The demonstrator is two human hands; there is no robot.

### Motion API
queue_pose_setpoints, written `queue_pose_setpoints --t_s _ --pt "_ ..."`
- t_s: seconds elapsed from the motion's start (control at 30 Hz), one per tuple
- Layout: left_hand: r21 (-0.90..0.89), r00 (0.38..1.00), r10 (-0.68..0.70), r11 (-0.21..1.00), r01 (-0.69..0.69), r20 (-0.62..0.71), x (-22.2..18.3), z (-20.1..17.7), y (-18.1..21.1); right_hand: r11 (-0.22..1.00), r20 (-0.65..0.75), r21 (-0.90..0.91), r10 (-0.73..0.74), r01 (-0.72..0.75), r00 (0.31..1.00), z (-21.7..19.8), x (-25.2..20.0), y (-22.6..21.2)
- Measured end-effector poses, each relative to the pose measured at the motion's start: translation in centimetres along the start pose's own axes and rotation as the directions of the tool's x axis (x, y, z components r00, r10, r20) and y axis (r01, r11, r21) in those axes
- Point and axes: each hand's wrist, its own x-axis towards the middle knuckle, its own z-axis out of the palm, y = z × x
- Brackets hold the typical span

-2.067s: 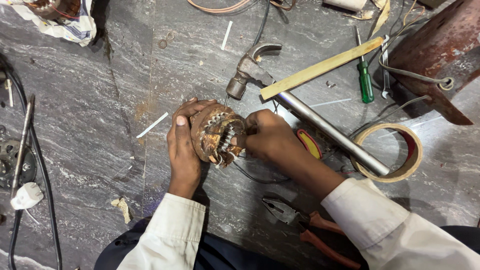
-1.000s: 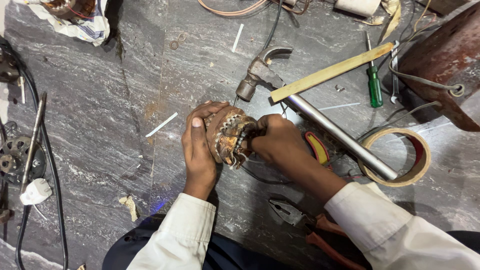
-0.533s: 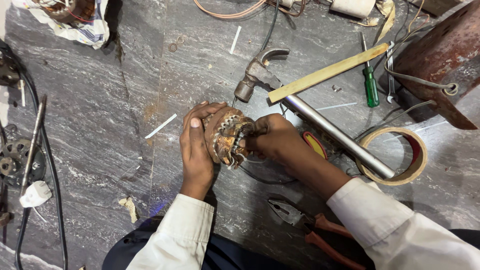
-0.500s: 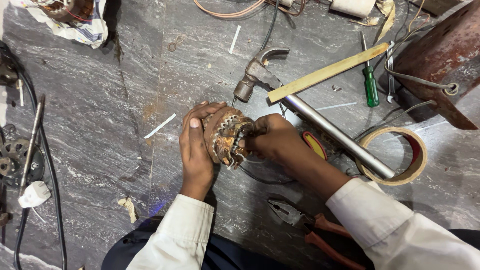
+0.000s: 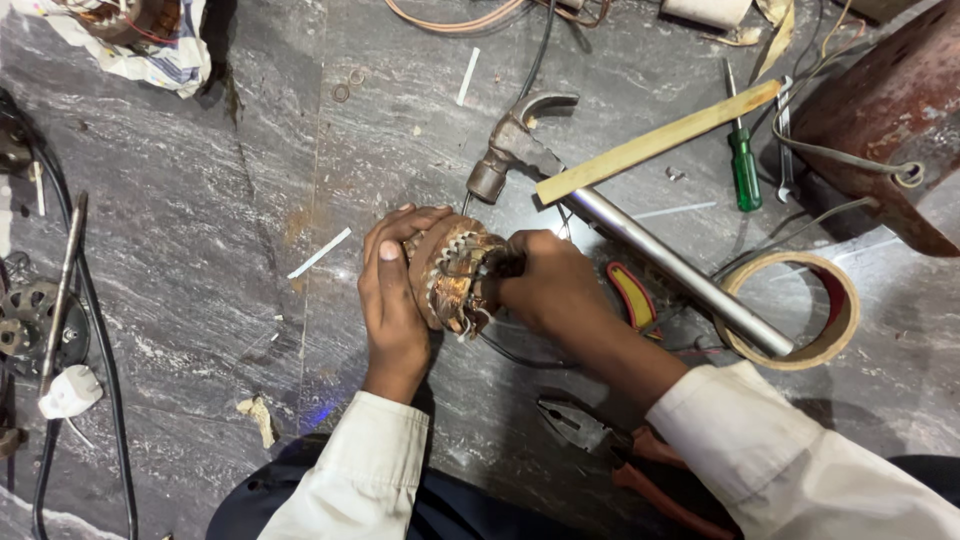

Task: The person sits on the floor and works on a motor stator, inserting white insulating tubes into the copper windings and adjusting the wires by hand. The person rotates the stator to access different slots and continues to fit the tubes into place.

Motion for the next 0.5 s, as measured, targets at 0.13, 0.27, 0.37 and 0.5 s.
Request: queue_pose_setpoints --t_s 0.13,0.27,0.37,0.5 --pt "0.005 1.0 -0.017 1.0 0.017 0.012 0.0 -0.1 -0.24 0.997 0.05 0.071 0.022 -0.025 0.999 -0.14 -0.01 0.35" --pt "-0.003 1.0 -0.015 1.0 0.015 0.015 0.07 -0.16 -0.2 0.995 -0.025 -0.002 -0.1 0.1 0.995 -0.01 0.36 0.22" --pt "-0.016 1.0 -0.018 1.0 0.018 0.006 0.04 -0.01 -0.37 0.998 0.011 -0.019 -0.054 0.054 0.998 0.12 0.37 0.33" --pt "-0.055 1.0 -0.028 0.998 0.028 -0.005 0.03 0.21 -0.58 0.991 -0.038 -0.02 -0.13 0.13 0.991 0.44 0.18 0.5"
